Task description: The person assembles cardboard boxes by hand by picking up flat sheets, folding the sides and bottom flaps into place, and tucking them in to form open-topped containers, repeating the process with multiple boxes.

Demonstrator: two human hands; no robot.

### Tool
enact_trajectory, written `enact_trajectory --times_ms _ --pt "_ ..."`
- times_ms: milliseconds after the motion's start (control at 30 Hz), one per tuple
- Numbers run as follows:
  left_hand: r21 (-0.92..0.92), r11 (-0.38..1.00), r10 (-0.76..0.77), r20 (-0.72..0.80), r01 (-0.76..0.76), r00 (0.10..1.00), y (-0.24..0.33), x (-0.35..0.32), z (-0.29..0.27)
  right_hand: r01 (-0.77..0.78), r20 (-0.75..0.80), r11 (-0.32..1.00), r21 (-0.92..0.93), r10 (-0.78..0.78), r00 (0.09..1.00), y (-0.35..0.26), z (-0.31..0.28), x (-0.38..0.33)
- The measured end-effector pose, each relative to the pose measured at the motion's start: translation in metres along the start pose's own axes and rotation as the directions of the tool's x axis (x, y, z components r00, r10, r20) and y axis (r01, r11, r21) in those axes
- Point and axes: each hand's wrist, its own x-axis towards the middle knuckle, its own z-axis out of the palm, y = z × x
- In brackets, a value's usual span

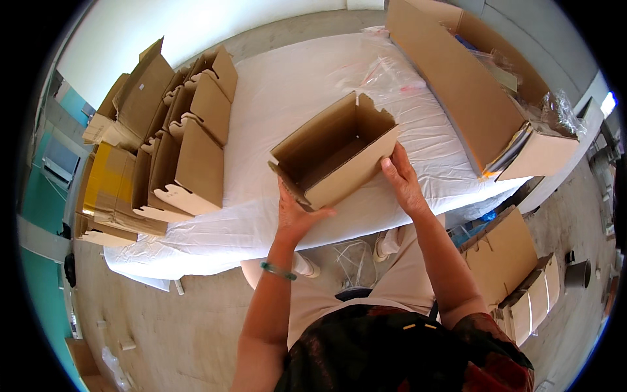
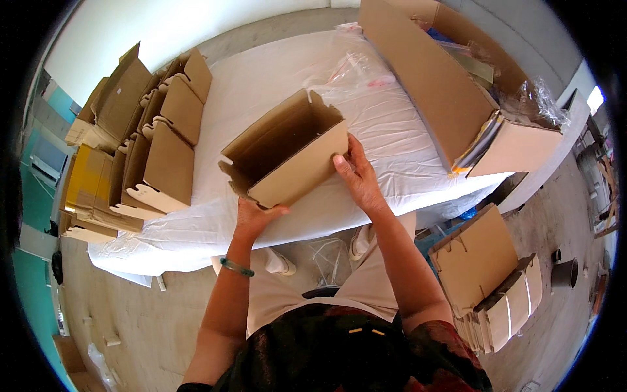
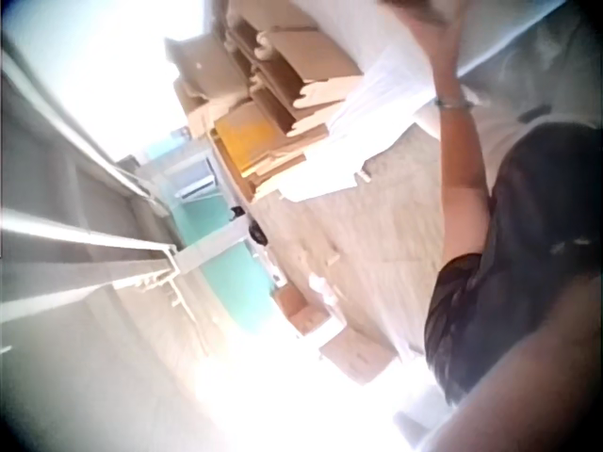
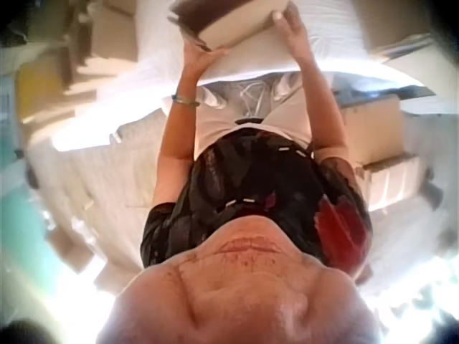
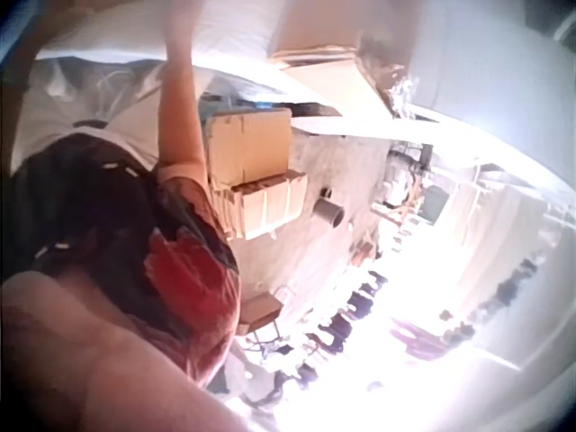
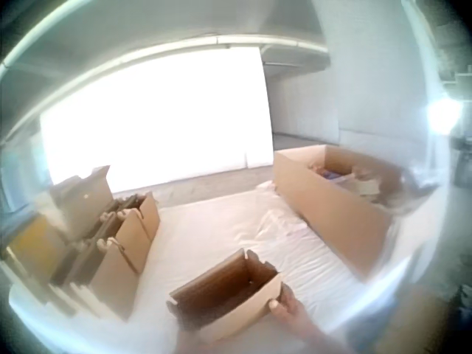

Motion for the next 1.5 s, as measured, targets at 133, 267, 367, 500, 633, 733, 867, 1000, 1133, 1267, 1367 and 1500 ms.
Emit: enact_trajectory --times_ms 133,267,367,500,633,733,867,1000,1133,1267,1367,1500 --pt "-0.089 0.996 0.016 0.031 -0.013 0.999 0.002 -0.002 -0.001 -0.042 -0.009 0.994 0.098 0.043 0.999 -0.006 -0.007 0.014" --pt "-0.034 0.996 0.077 -0.035 -0.078 0.996 -0.013 0.003 0.002 -0.103 0.077 0.965 0.241 0.087 0.993 -0.016 -0.005 0.040" --pt "0.037 0.996 0.084 -0.054 -0.082 0.995 -0.024 0.005 0.006 -0.297 0.109 0.911 0.286 0.277 0.955 -0.006 -0.005 0.064" --pt "0.099 0.990 0.105 -0.072 -0.098 0.992 -0.018 0.005 0.010 -0.406 0.128 0.875 0.262 0.385 0.914 0.014 -0.001 0.079" --pt "0.019 0.995 0.104 -0.072 -0.103 0.992 0.001 0.000 0.012 -0.472 0.153 0.829 0.301 0.446 0.882 0.018 0.000 0.081" --pt "0.134 0.985 0.129 -0.121 -0.112 0.984 -0.002 -0.003 0.014 -0.414 0.104 0.834 0.364 0.405 0.908 0.035 -0.002 0.079" --pt "0.122 0.984 0.147 -0.119 -0.132 0.982 -0.022 0.000 0.018 -0.395 0.099 0.849 0.351 0.386 0.917 0.060 -0.008 0.078" --pt "0.147 0.971 0.202 -0.103 -0.186 0.974 0.013 -0.001 0.012 -0.308 0.069 0.899 0.311 0.302 0.951 0.054 -0.010 0.081" --pt "-0.245 0.959 0.145 -0.019 -0.145 0.989 0.034 -0.010 0.003 -0.179 0.000 0.984 -0.019 0.179 0.984 0.047 -0.010 0.081" --pt "-0.090 0.964 0.241 -0.107 -0.251 0.965 0.039 -0.011 -0.003 -0.151 -0.048 0.989 0.003 0.151 0.987 0.031 0.000 0.075" --pt "-0.186 0.965 0.157 -0.153 -0.184 0.976 0.065 -0.010 -0.015 -0.188 -0.045 0.887 0.421 0.227 0.973 0.042 0.001 0.081" --pt "-0.395 0.908 0.055 -0.225 -0.142 0.973 0.091 0.002 -0.056 -0.313 -0.024 0.943 0.111 0.317 0.948 0.059 0.009 0.096"
